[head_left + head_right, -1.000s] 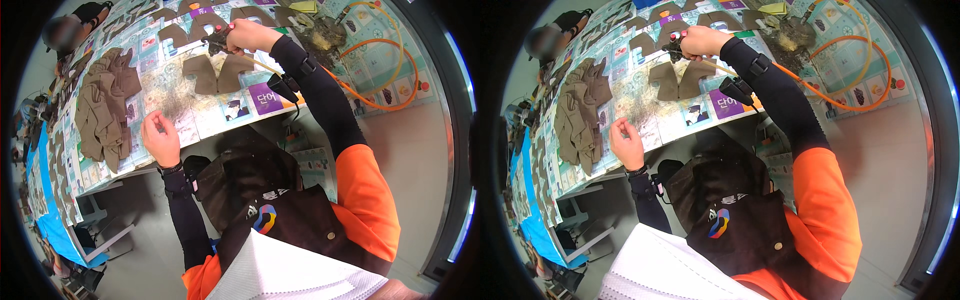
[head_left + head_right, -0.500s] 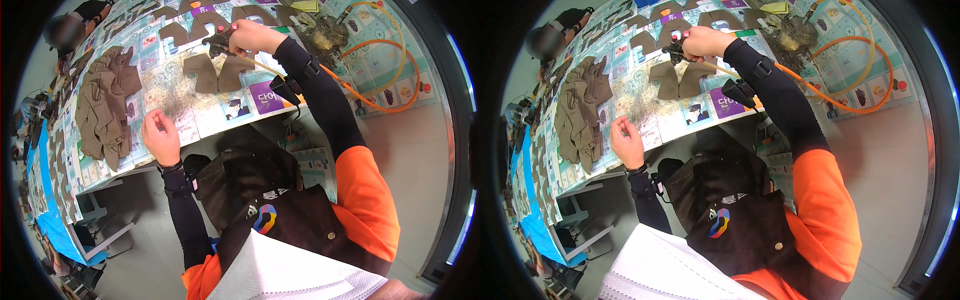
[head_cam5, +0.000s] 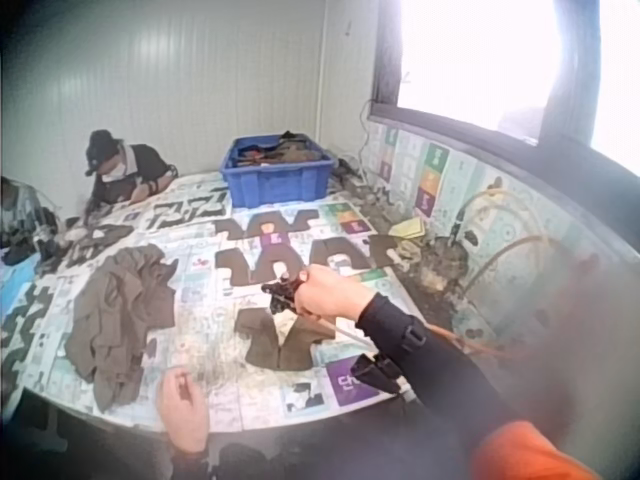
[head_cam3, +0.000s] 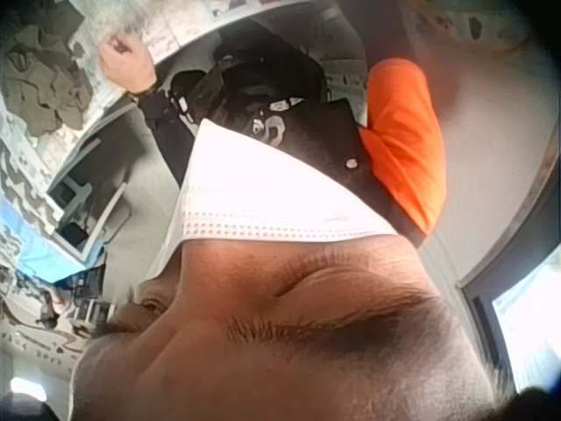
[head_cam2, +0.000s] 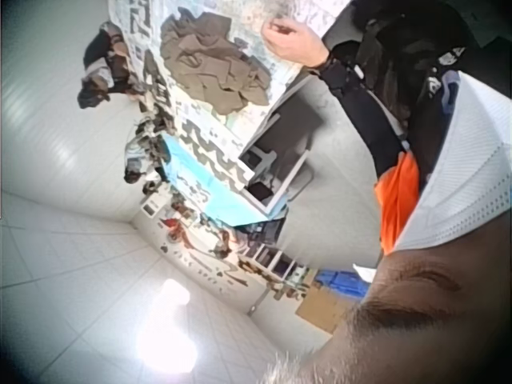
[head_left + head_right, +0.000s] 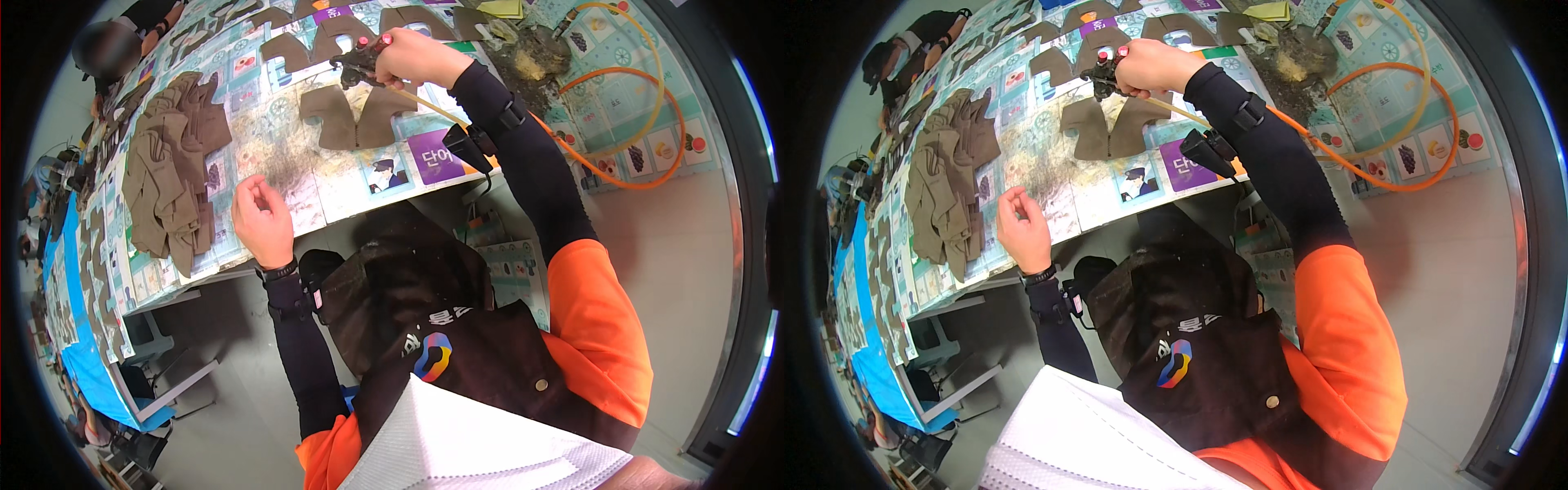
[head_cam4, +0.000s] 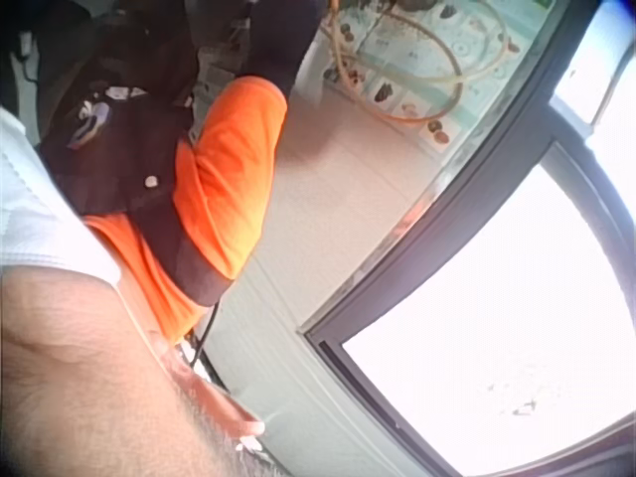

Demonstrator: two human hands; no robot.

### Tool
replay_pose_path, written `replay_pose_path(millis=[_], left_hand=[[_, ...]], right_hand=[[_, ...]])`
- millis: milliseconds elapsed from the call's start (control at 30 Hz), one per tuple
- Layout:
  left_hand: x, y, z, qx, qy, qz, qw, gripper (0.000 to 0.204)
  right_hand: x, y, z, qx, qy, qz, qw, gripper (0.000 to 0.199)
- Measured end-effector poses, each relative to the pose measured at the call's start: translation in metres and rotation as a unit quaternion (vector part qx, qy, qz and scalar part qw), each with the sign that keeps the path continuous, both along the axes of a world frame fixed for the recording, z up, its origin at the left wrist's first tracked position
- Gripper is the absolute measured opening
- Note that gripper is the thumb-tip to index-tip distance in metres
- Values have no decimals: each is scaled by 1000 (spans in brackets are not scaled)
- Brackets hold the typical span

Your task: The recorder uses an air nozzle to blow dust and debris off of brown leather shoe upper components on a workspace table.

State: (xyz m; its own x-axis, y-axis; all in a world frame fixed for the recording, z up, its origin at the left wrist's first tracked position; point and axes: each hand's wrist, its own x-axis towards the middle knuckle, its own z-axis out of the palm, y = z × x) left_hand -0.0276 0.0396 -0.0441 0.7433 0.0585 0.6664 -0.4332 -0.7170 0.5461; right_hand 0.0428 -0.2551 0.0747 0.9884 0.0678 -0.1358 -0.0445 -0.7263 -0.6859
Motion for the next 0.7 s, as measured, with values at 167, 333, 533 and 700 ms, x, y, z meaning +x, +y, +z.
replay_pose_path(millis=[167,333,533,700], left_hand=[[-2,0,1,-2,12,4,1000,11],[-2,0,1,-4,10,4,1000,10],[-2,-1,2,-7,22,2,1000,10],[-2,0,1,-3,30,8,1000,10]], right_hand=[[-7,3,6,-5,14,4,1000,14],[-12,2,5,3,28,6,1000,14],[-22,3,9,17,44,-2,999,13],[-31,7,15,-4,46,7,999,11]])
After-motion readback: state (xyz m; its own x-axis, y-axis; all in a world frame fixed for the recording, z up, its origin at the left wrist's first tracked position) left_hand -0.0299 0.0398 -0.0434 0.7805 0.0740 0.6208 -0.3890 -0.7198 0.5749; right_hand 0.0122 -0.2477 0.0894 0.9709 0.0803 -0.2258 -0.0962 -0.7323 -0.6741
